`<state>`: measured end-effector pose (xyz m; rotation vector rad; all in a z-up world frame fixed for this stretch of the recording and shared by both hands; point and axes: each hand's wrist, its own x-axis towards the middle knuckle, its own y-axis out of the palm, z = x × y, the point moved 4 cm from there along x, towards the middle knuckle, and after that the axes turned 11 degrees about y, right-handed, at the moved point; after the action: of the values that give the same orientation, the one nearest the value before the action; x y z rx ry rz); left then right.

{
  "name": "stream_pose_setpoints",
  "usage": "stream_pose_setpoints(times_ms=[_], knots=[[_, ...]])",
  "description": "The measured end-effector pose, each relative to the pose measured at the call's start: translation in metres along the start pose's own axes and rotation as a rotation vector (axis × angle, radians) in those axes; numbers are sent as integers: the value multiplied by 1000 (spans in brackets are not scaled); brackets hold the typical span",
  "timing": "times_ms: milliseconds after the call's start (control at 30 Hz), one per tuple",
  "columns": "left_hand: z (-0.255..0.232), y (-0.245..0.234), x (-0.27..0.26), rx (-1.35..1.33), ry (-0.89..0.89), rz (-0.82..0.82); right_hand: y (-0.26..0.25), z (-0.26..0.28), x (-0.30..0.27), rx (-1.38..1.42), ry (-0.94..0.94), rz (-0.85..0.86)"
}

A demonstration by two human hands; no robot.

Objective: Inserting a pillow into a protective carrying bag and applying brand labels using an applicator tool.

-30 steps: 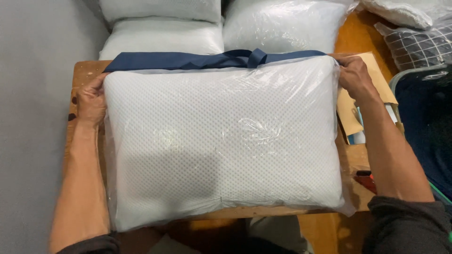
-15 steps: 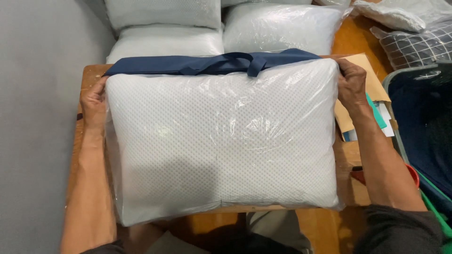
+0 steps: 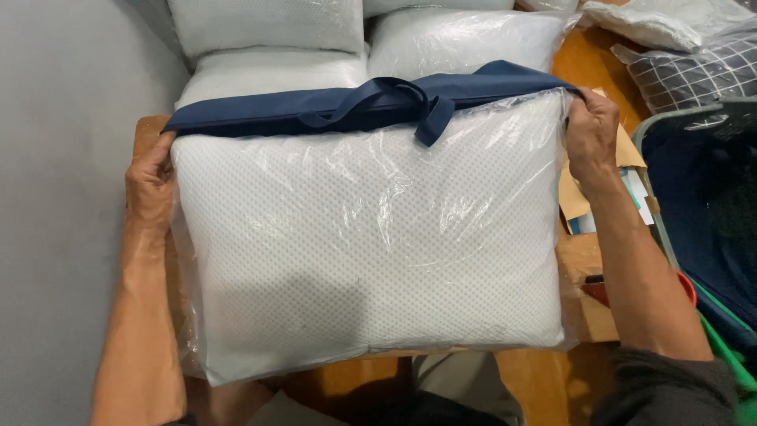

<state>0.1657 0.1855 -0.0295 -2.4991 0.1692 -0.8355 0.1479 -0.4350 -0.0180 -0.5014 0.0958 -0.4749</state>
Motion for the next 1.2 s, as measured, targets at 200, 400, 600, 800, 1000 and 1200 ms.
stream_pose_setpoints(times_ms=[200,400,600,800,1000,1200], knots=[[27,3,-8,-10,136,-37,3,-16,3,17,-297,-299],[18,4,-18,-13,9,-205,1,-7,-41,-164,-640,-330],[28,13,-25,96,161,-406,9,-53,-45,-121,-520,-299],[30,17,-21,-2,77,-412,17,-96,-21,-171,-171,-23],[56,18,-33,64,-110,-376,18,-65,-31,-364,-171,-15],[69,17,-42,-7,-195,-486,9,-23,-52,-394,-703,5]])
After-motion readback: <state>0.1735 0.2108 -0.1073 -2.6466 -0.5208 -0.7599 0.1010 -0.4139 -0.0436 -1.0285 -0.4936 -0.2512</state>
